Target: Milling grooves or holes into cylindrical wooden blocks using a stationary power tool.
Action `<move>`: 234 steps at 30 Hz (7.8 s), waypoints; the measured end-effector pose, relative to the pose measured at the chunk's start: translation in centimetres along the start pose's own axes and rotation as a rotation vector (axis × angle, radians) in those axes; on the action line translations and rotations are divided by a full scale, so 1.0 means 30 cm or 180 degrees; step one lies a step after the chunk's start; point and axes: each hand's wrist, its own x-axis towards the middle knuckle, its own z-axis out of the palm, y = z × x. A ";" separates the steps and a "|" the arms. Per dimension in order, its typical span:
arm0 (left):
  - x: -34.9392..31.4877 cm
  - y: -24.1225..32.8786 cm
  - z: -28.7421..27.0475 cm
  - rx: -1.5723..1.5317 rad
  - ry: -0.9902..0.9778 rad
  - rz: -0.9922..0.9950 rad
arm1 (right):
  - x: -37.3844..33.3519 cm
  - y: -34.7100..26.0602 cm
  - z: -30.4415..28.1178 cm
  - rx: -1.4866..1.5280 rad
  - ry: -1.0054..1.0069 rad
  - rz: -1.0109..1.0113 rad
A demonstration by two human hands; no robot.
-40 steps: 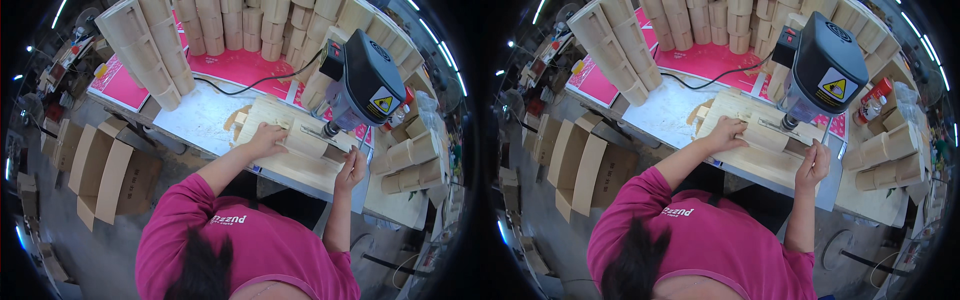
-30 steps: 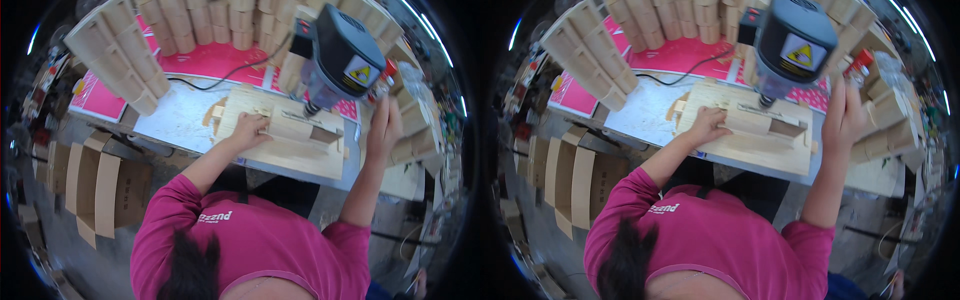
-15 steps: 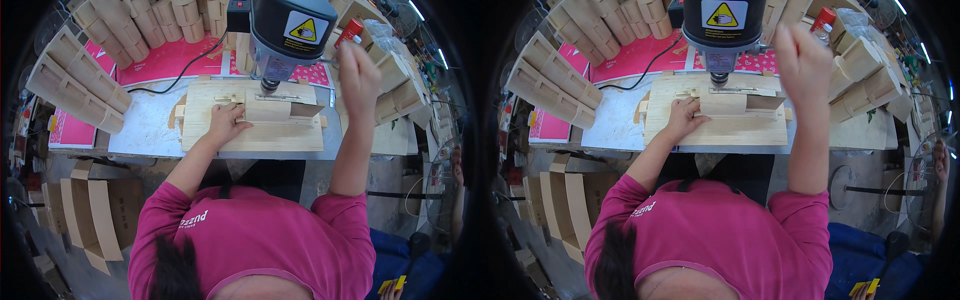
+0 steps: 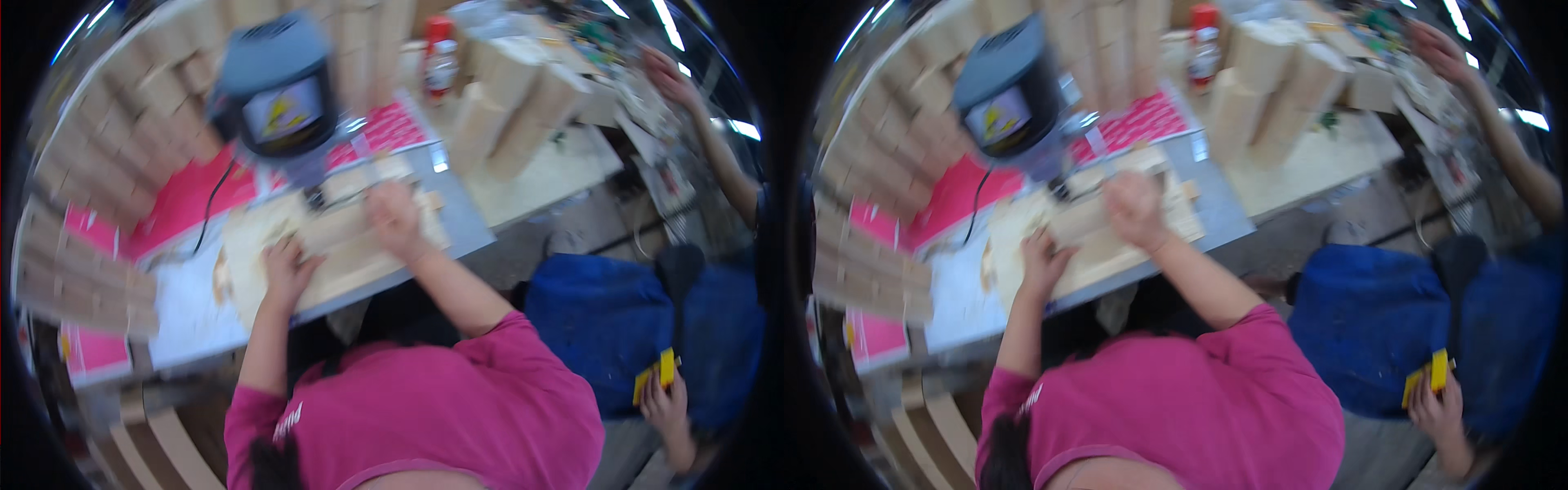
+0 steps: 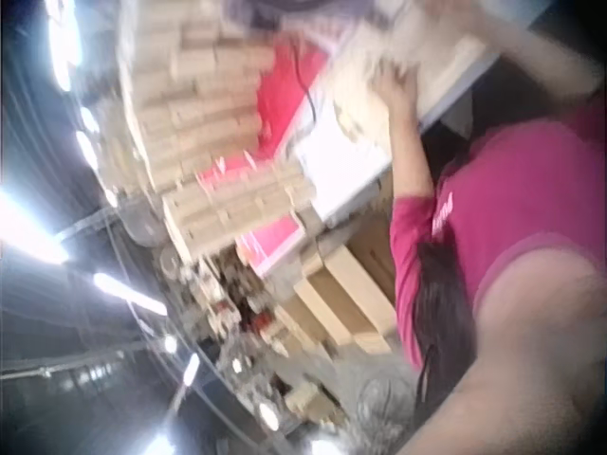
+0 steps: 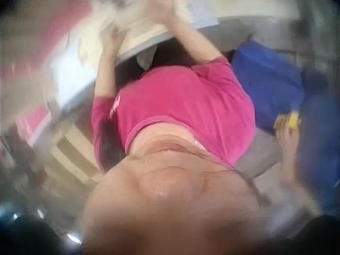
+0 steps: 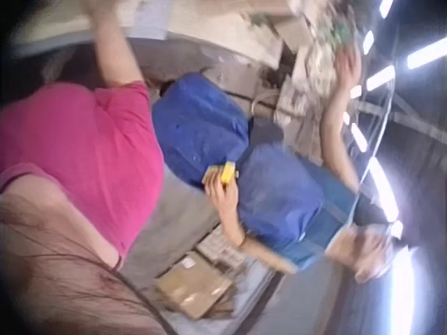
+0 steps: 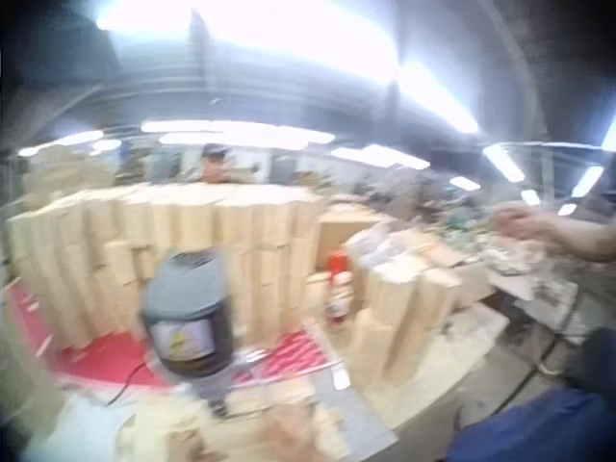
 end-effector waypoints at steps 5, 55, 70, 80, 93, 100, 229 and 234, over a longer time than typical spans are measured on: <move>-0.008 0.064 -0.042 -0.0098 -0.0131 -0.0324 | 0.311 -0.196 -0.151 0.0139 0.0195 -0.0214; -0.234 0.079 -0.396 -0.2847 0.1099 -0.2743 | 0.102 -0.195 -0.262 0.0639 -0.2202 0.1086; -0.159 0.127 -0.154 -0.3054 -0.0252 -0.2124 | 0.014 -0.090 -0.192 0.0740 -0.2232 0.1316; -0.189 0.028 -0.093 -0.0612 -0.0093 -0.0510 | -0.050 -0.035 -0.195 -0.0349 -0.1732 0.0994; -0.100 -0.059 -0.102 0.0010 0.0239 -0.0489 | 0.060 0.033 -0.038 -0.0637 -0.1642 0.0887; -0.093 -0.086 -0.104 -0.0235 -0.0121 -0.0448 | 0.131 0.018 -0.047 -0.0118 -0.1508 0.0388; -0.300 -0.364 -0.743 -0.3735 0.2243 -0.3581 | -0.099 -0.050 -0.133 0.1638 -0.3316 0.3182; -0.239 -0.456 -0.711 0.0655 0.1698 -0.2390 | -0.103 -0.049 -0.131 0.1676 -0.3209 0.3100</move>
